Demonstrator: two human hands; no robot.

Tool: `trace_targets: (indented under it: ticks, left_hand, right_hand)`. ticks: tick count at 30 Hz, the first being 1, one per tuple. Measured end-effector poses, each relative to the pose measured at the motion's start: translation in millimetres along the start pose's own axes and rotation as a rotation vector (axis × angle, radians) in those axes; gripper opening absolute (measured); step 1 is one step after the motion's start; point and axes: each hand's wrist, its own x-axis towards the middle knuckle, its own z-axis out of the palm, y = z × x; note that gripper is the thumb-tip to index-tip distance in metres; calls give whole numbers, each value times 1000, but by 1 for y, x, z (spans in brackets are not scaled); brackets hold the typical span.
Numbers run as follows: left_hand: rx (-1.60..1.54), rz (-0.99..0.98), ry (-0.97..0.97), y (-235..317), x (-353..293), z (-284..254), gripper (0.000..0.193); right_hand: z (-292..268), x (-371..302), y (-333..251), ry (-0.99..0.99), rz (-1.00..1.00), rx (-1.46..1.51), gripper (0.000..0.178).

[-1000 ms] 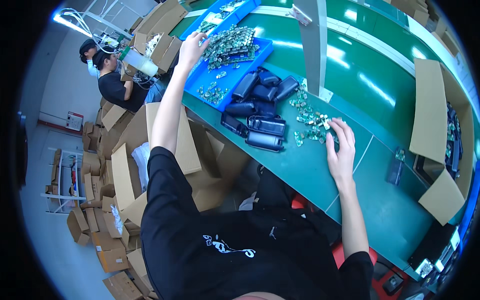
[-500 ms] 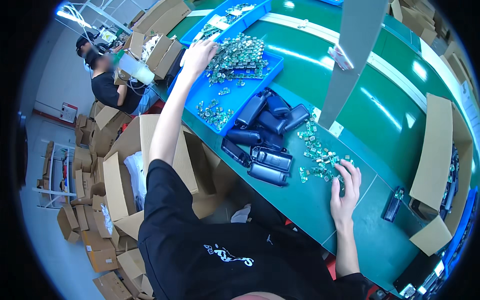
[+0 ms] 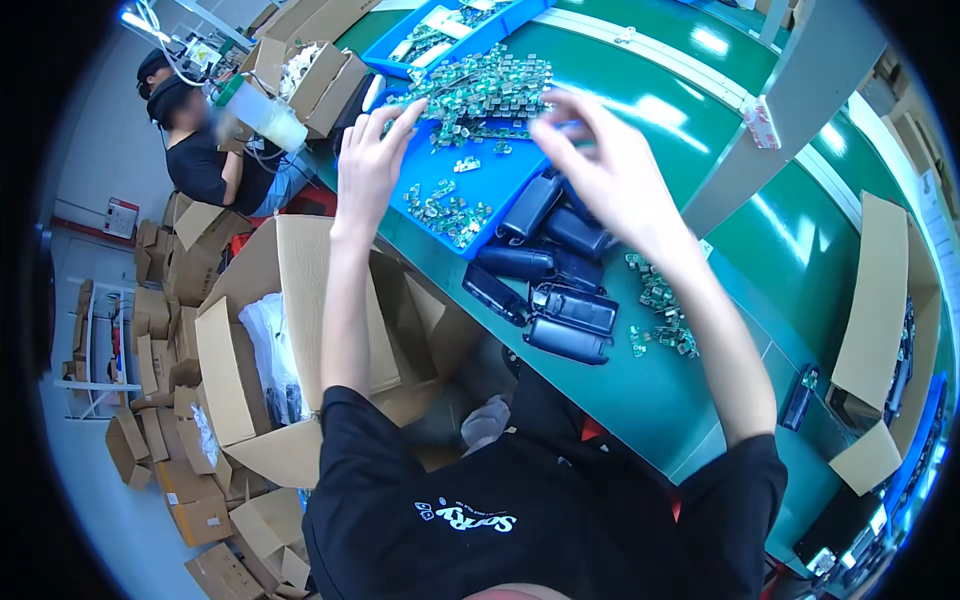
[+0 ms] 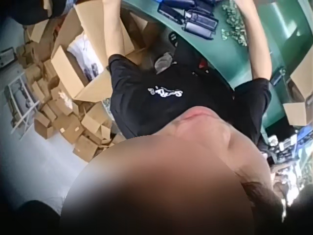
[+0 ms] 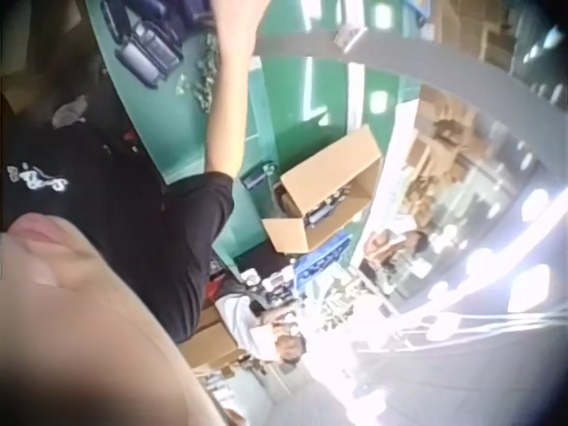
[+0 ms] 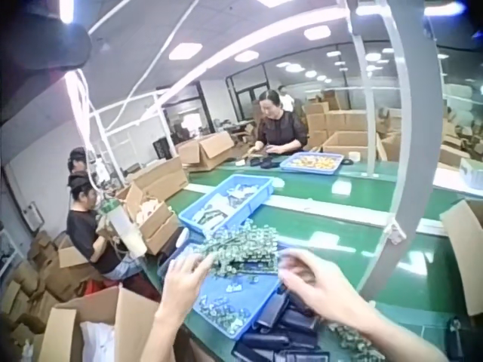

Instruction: The person is unpacking, inspecting, and using a handheld tool on electronic components at a manual assembly station.

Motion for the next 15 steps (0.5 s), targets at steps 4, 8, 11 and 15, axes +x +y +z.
trace_targets:
  ticks: [4, 8, 11, 15]
  left_hand:
    - [-1, -68, 127, 14, -21, -14, 46]
    - [10, -156, 44, 39, -61, -22, 46]
    - [-82, -261, -8, 62, -65, -42, 39]
    - [-414, -423, -67, 74, -55, -56, 31]
  right_hand:
    - [35, 60, 27, 21, 93, -186, 39]
    - [44, 65, 34, -327, 91, 350, 35]
    - [56, 58, 37, -310, 55, 224, 32]
    - [67, 42, 13, -367, -77, 109, 30]
